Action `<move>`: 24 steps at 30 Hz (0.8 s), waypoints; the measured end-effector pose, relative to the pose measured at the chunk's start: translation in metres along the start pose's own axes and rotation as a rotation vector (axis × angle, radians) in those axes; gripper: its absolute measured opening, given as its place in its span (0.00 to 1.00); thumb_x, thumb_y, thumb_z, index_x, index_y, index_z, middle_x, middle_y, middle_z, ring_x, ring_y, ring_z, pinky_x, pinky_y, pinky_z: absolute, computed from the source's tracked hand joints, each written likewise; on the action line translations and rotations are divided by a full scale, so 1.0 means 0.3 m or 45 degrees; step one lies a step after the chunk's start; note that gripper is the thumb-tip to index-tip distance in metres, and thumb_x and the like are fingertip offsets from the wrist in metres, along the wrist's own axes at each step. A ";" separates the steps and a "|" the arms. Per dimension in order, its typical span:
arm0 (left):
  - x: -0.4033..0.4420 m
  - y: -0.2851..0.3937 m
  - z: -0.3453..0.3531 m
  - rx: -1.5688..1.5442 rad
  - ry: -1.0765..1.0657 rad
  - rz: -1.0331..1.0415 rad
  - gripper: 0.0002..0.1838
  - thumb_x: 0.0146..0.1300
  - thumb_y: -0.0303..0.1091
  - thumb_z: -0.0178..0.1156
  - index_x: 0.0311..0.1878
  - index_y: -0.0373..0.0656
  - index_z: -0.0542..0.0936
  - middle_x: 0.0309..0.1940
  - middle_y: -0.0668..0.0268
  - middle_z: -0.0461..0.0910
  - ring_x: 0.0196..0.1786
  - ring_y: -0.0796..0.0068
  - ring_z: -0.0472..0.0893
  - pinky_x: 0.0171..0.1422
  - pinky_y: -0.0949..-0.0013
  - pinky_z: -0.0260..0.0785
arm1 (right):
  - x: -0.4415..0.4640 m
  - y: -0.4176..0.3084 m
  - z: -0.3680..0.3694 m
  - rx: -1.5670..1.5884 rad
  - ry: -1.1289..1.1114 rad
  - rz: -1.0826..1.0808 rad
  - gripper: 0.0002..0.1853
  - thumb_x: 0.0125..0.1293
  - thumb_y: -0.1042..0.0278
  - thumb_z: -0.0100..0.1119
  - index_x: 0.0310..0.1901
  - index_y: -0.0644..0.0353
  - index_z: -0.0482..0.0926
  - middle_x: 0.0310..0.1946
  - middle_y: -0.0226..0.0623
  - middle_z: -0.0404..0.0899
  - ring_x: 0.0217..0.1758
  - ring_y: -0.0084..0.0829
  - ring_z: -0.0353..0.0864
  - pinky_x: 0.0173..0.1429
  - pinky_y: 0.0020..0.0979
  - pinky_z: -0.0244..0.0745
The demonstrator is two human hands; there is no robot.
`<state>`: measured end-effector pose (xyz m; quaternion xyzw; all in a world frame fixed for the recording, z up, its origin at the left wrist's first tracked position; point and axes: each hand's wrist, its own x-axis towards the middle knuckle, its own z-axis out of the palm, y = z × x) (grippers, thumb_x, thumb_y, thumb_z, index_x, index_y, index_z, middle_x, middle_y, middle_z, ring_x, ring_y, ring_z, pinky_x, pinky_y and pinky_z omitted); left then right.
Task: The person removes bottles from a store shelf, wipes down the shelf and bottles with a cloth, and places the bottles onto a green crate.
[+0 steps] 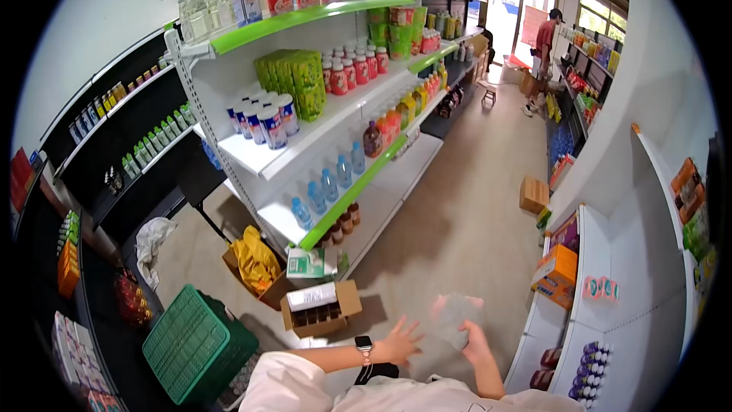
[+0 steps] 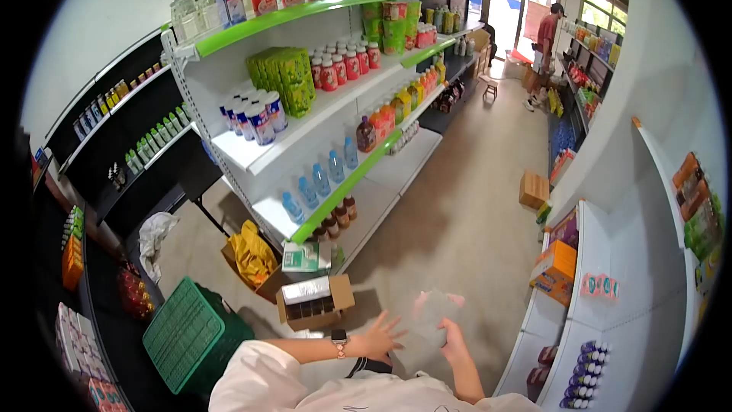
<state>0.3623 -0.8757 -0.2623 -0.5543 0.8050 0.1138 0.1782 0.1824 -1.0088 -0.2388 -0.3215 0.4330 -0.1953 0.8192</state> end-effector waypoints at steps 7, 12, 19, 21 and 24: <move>0.040 -0.294 -0.251 -0.615 0.901 -0.189 0.26 0.65 0.52 0.52 0.63 0.52 0.69 0.64 0.59 0.66 0.68 0.55 0.62 0.70 0.41 0.50 | 0.290 -0.174 0.093 -0.552 0.290 -0.076 0.29 0.50 0.64 0.57 0.55 0.66 0.70 0.48 0.43 0.74 0.54 0.36 0.71 0.55 0.37 0.68; 0.112 -0.338 -0.038 -0.755 0.146 -0.689 0.31 0.64 0.57 0.52 0.66 0.54 0.67 0.63 0.56 0.69 0.65 0.53 0.67 0.70 0.44 0.51 | 0.306 -0.259 0.209 -0.567 0.441 -0.219 0.29 0.53 0.62 0.56 0.56 0.67 0.70 0.47 0.41 0.76 0.51 0.35 0.71 0.56 0.35 0.67; 0.089 -0.578 -0.221 -1.523 0.166 -0.137 0.28 0.65 0.53 0.57 0.65 0.52 0.70 0.68 0.54 0.63 0.70 0.56 0.63 0.70 0.54 0.57 | 0.541 -0.424 0.253 -0.624 0.186 0.021 0.30 0.55 0.61 0.57 0.59 0.69 0.68 0.54 0.41 0.74 0.58 0.37 0.69 0.63 0.35 0.62; 0.219 -0.620 -0.058 -1.372 0.208 -0.065 0.32 0.64 0.59 0.52 0.67 0.54 0.67 0.65 0.55 0.67 0.65 0.49 0.66 0.72 0.49 0.51 | 0.633 -0.496 0.309 -0.607 0.210 -0.074 0.28 0.56 0.61 0.56 0.57 0.69 0.70 0.53 0.40 0.74 0.57 0.36 0.69 0.62 0.35 0.62; 0.156 -0.800 -0.618 -1.467 0.398 0.227 0.29 0.66 0.54 0.52 0.64 0.47 0.70 0.62 0.55 0.69 0.63 0.51 0.68 0.68 0.55 0.56 | 0.794 -0.672 0.392 -0.642 0.179 -0.042 0.25 0.56 0.62 0.55 0.54 0.67 0.72 0.47 0.38 0.76 0.53 0.31 0.71 0.56 0.33 0.66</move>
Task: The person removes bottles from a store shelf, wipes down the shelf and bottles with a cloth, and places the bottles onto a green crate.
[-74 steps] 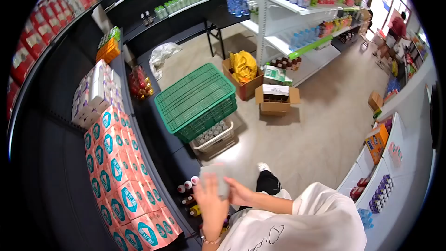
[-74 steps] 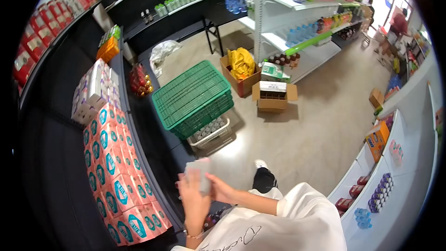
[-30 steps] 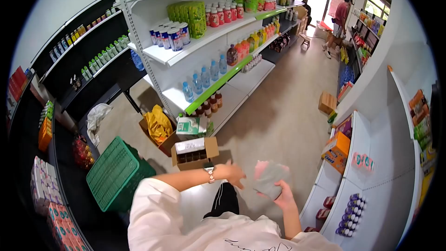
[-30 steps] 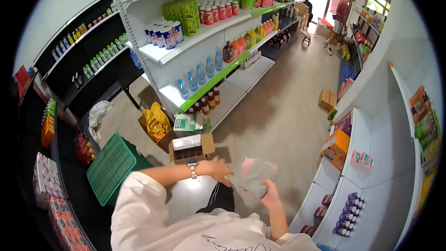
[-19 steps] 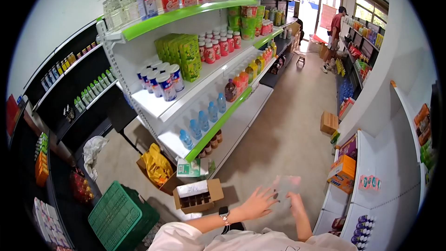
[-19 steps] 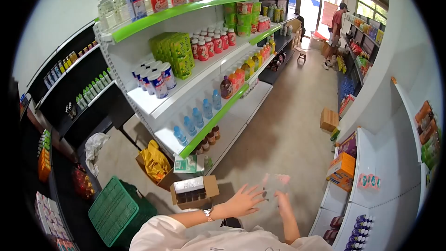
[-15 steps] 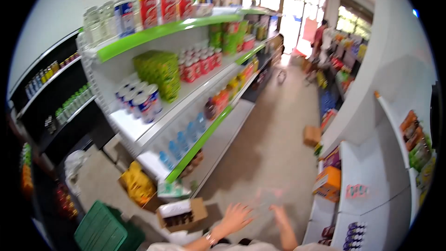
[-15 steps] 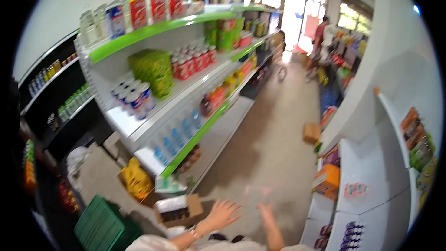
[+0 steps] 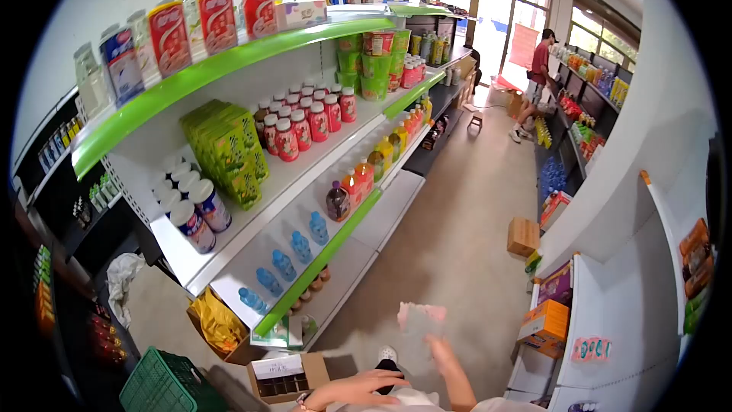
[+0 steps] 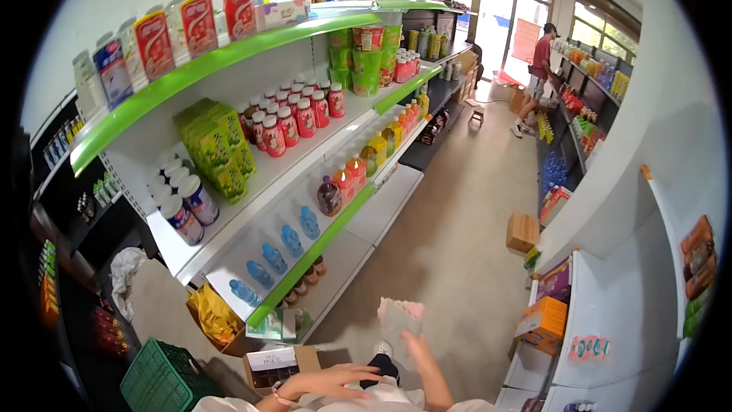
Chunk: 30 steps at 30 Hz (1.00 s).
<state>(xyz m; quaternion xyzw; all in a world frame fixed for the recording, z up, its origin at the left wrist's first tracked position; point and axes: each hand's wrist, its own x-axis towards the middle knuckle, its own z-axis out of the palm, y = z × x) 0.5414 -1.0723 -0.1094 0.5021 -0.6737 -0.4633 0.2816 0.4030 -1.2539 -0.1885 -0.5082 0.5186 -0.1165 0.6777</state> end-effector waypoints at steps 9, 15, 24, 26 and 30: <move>0.439 0.304 -0.390 -0.480 -0.742 1.032 0.19 0.64 0.46 0.60 0.47 0.39 0.74 0.41 0.59 0.75 0.44 0.57 0.74 0.51 0.58 0.64 | 0.420 -0.395 -0.097 0.229 0.057 -0.331 0.24 0.53 0.66 0.54 0.54 0.64 0.71 0.47 0.35 0.75 0.47 0.29 0.74 0.50 0.28 0.69; 0.511 0.177 -0.592 -0.293 -0.410 0.935 0.11 0.66 0.40 0.57 0.38 0.41 0.74 0.35 0.62 0.74 0.41 0.60 0.73 0.49 0.60 0.65 | 0.631 -0.449 -0.200 0.438 -0.019 -0.339 0.25 0.53 0.68 0.53 0.55 0.64 0.71 0.48 0.35 0.75 0.50 0.28 0.74 0.51 0.29 0.71; 0.503 -0.053 -1.097 0.411 0.484 0.744 0.09 0.65 0.37 0.53 0.40 0.42 0.75 0.37 0.63 0.77 0.42 0.62 0.76 0.53 0.61 0.65 | 0.961 -0.819 0.046 0.102 -0.183 -0.460 0.19 0.59 0.68 0.51 0.51 0.66 0.74 0.40 0.34 0.77 0.42 0.25 0.75 0.46 0.28 0.71; 0.491 -0.100 -1.176 0.374 0.422 0.658 0.16 0.71 0.43 0.48 0.41 0.41 0.79 0.37 0.65 0.80 0.43 0.64 0.77 0.54 0.64 0.64 | 1.016 -0.913 0.136 0.110 -0.222 -0.468 0.18 0.60 0.68 0.51 0.51 0.66 0.74 0.39 0.34 0.77 0.40 0.24 0.74 0.44 0.28 0.71; 0.594 -0.115 -1.357 0.094 0.274 0.706 0.08 0.65 0.36 0.55 0.37 0.42 0.72 0.34 0.62 0.76 0.36 0.59 0.75 0.49 0.58 0.65 | 1.231 -1.200 0.292 0.131 -0.164 -0.712 0.16 0.62 0.68 0.52 0.49 0.67 0.74 0.36 0.32 0.77 0.36 0.22 0.73 0.39 0.27 0.71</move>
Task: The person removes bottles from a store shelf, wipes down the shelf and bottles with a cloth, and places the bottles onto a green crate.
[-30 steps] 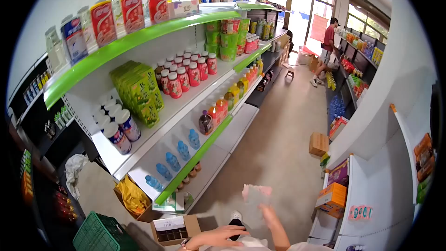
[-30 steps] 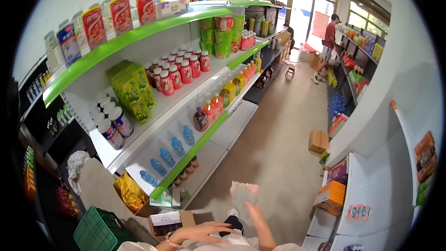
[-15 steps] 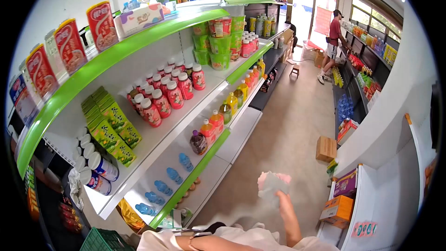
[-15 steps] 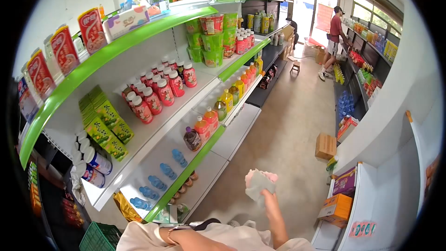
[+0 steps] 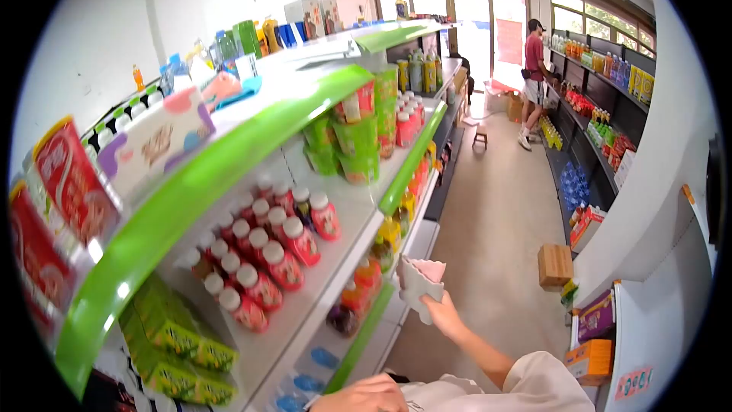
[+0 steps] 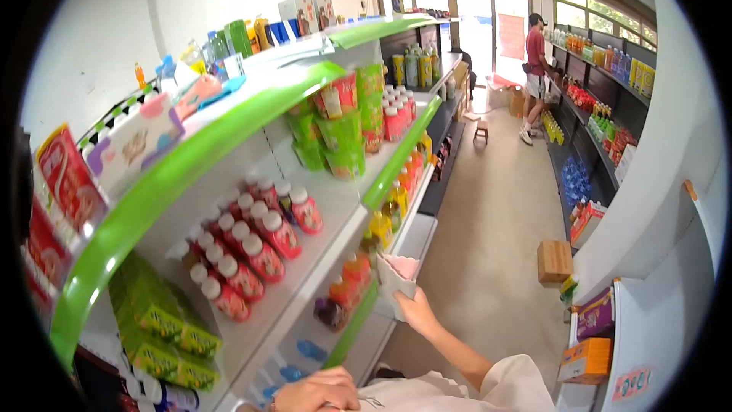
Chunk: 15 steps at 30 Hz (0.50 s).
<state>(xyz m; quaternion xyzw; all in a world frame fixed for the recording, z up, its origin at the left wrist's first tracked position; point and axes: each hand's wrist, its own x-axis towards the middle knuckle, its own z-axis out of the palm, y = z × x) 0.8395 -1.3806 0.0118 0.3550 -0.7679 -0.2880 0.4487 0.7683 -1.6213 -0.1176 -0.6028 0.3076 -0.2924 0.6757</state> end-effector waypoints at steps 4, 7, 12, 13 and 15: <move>0.071 -0.130 -0.161 0.236 0.114 -0.152 0.14 0.66 0.41 0.56 0.45 0.40 0.76 0.36 0.62 0.79 0.40 0.61 0.77 0.49 0.61 0.66 | 0.268 -0.117 0.207 -0.018 -0.073 -0.536 0.16 0.63 0.69 0.52 0.51 0.66 0.72 0.33 0.31 0.76 0.33 0.21 0.72 0.37 0.26 0.69; 0.041 -0.311 -0.195 0.589 0.322 -0.624 0.17 0.63 0.44 0.58 0.49 0.42 0.76 0.43 0.61 0.79 0.47 0.58 0.77 0.52 0.56 0.65 | 0.418 -0.193 0.327 -0.118 -0.292 -0.468 0.21 0.62 0.71 0.53 0.58 0.64 0.68 0.47 0.43 0.75 0.50 0.33 0.74 0.53 0.33 0.69; 0.070 -0.426 -0.249 0.882 0.620 -0.870 0.14 0.60 0.37 0.62 0.46 0.42 0.77 0.41 0.60 0.80 0.46 0.58 0.77 0.52 0.60 0.66 | 0.600 -0.305 0.477 -0.606 -0.109 -1.305 0.28 0.55 0.70 0.60 0.60 0.58 0.68 0.61 0.49 0.67 0.65 0.45 0.65 0.66 0.41 0.63; 0.075 -0.442 -0.268 0.916 0.659 -0.867 0.13 0.60 0.37 0.62 0.46 0.42 0.77 0.42 0.60 0.80 0.46 0.58 0.77 0.52 0.60 0.66 | 0.634 -0.325 0.493 -0.715 -0.187 -1.381 0.29 0.53 0.70 0.62 0.59 0.56 0.69 0.61 0.47 0.67 0.65 0.46 0.65 0.65 0.41 0.65; 0.077 -0.478 -0.289 0.977 0.733 -0.875 0.13 0.59 0.36 0.63 0.45 0.42 0.78 0.42 0.60 0.80 0.46 0.57 0.77 0.51 0.60 0.66 | 0.680 -0.328 0.514 -0.801 -0.315 -1.443 0.31 0.50 0.68 0.65 0.59 0.53 0.71 0.62 0.43 0.68 0.64 0.47 0.67 0.63 0.41 0.68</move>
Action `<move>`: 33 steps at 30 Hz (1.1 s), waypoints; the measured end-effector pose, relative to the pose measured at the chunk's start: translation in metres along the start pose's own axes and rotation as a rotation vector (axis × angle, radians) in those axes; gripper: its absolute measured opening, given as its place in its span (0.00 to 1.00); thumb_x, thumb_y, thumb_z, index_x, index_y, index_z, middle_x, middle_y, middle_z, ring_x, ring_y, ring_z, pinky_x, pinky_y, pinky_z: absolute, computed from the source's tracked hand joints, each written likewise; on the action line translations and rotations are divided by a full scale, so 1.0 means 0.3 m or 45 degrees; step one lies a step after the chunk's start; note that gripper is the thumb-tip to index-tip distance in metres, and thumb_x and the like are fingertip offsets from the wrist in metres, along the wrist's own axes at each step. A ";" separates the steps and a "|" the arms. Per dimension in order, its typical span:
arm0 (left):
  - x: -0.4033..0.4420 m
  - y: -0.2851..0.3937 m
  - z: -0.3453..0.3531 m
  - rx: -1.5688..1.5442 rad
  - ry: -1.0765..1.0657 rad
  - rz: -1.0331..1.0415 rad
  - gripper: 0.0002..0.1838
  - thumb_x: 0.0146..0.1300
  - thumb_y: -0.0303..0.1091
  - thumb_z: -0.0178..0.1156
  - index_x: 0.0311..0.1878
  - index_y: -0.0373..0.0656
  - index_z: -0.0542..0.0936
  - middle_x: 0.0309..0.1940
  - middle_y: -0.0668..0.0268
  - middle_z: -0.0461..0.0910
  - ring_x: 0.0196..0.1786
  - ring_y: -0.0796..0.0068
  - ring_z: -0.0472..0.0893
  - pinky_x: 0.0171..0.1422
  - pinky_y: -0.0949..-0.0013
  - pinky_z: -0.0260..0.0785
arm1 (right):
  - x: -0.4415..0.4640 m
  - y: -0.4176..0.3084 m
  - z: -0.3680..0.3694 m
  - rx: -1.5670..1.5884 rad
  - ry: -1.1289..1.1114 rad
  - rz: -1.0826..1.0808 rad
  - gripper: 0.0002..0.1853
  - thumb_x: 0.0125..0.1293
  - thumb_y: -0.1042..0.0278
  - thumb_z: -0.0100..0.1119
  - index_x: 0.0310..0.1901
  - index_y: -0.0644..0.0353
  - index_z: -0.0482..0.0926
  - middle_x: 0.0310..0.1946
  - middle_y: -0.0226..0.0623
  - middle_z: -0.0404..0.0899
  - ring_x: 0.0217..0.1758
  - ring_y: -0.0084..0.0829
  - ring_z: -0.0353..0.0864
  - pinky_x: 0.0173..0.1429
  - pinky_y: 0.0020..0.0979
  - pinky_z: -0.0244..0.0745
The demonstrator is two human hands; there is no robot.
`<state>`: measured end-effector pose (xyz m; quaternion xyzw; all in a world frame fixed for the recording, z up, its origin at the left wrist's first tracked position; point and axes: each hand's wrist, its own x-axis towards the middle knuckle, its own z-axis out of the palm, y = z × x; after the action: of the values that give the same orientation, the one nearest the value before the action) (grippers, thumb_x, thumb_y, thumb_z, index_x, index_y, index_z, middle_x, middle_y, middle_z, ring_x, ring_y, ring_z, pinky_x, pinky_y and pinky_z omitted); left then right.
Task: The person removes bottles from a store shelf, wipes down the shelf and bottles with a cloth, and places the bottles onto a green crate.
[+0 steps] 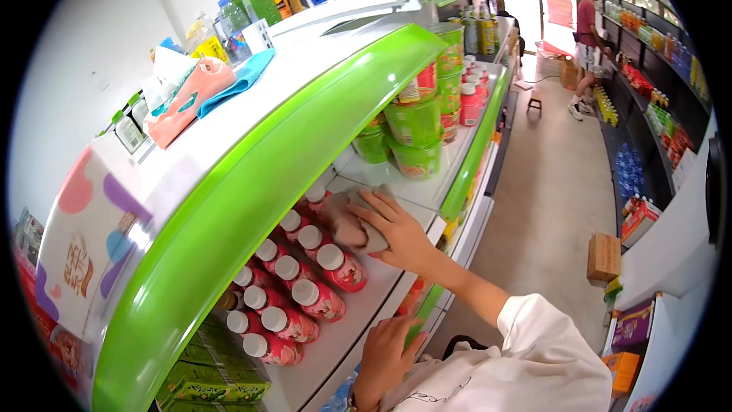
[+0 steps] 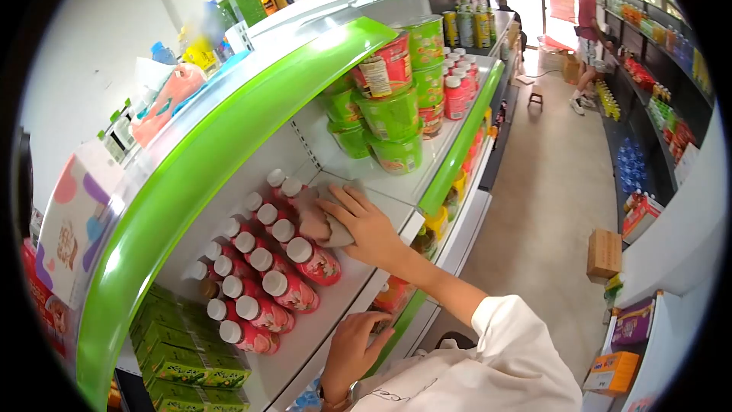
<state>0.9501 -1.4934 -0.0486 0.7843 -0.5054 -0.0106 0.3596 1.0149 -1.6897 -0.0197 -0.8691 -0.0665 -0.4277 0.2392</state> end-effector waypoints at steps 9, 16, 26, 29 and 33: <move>0.231 -0.018 0.085 0.109 0.459 -0.225 0.10 0.58 0.30 0.62 0.42 0.41 0.79 0.42 0.61 0.80 0.46 0.57 0.77 0.53 0.59 0.67 | 0.007 0.128 0.007 0.285 -0.102 0.025 0.18 0.47 0.69 0.65 0.45 0.50 0.83 0.54 0.33 0.78 0.55 0.42 0.75 0.55 0.38 0.74; 0.364 -0.042 0.159 0.281 0.658 -0.500 0.13 0.57 0.29 0.63 0.45 0.37 0.76 0.41 0.57 0.79 0.44 0.56 0.78 0.48 0.59 0.70 | 0.112 0.349 -0.064 0.907 -0.095 0.137 0.27 0.42 0.70 0.70 0.50 0.53 0.80 0.56 0.38 0.75 0.55 0.45 0.73 0.58 0.38 0.69; 0.603 -0.148 0.326 0.349 1.395 -0.681 0.15 0.50 0.25 0.67 0.41 0.33 0.76 0.35 0.53 0.77 0.36 0.58 0.77 0.43 0.64 0.70 | 0.195 0.379 -0.010 0.851 -0.533 -0.497 0.31 0.44 0.63 0.70 0.55 0.55 0.76 0.59 0.42 0.72 0.61 0.48 0.70 0.61 0.40 0.71; 0.541 -0.222 0.418 0.513 1.335 -0.891 0.12 0.51 0.24 0.65 0.40 0.33 0.79 0.36 0.51 0.80 0.39 0.56 0.79 0.46 0.62 0.71 | 0.148 0.403 -0.003 0.939 -0.609 -0.426 0.30 0.44 0.63 0.70 0.53 0.59 0.75 0.55 0.47 0.73 0.55 0.49 0.75 0.53 0.40 0.76; 0.559 -0.197 0.399 0.455 1.260 -0.838 0.21 0.49 0.31 0.70 0.46 0.32 0.78 0.40 0.51 0.80 0.44 0.55 0.80 0.48 0.60 0.71 | 0.177 0.478 -0.041 1.163 -0.583 -0.373 0.27 0.47 0.62 0.72 0.50 0.62 0.75 0.47 0.50 0.77 0.45 0.46 0.80 0.47 0.37 0.77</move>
<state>1.0329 -1.6802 -0.1132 0.8590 -0.0043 0.3290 0.3922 1.0853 -1.8260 -0.0235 -0.7291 -0.4173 -0.1834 0.5105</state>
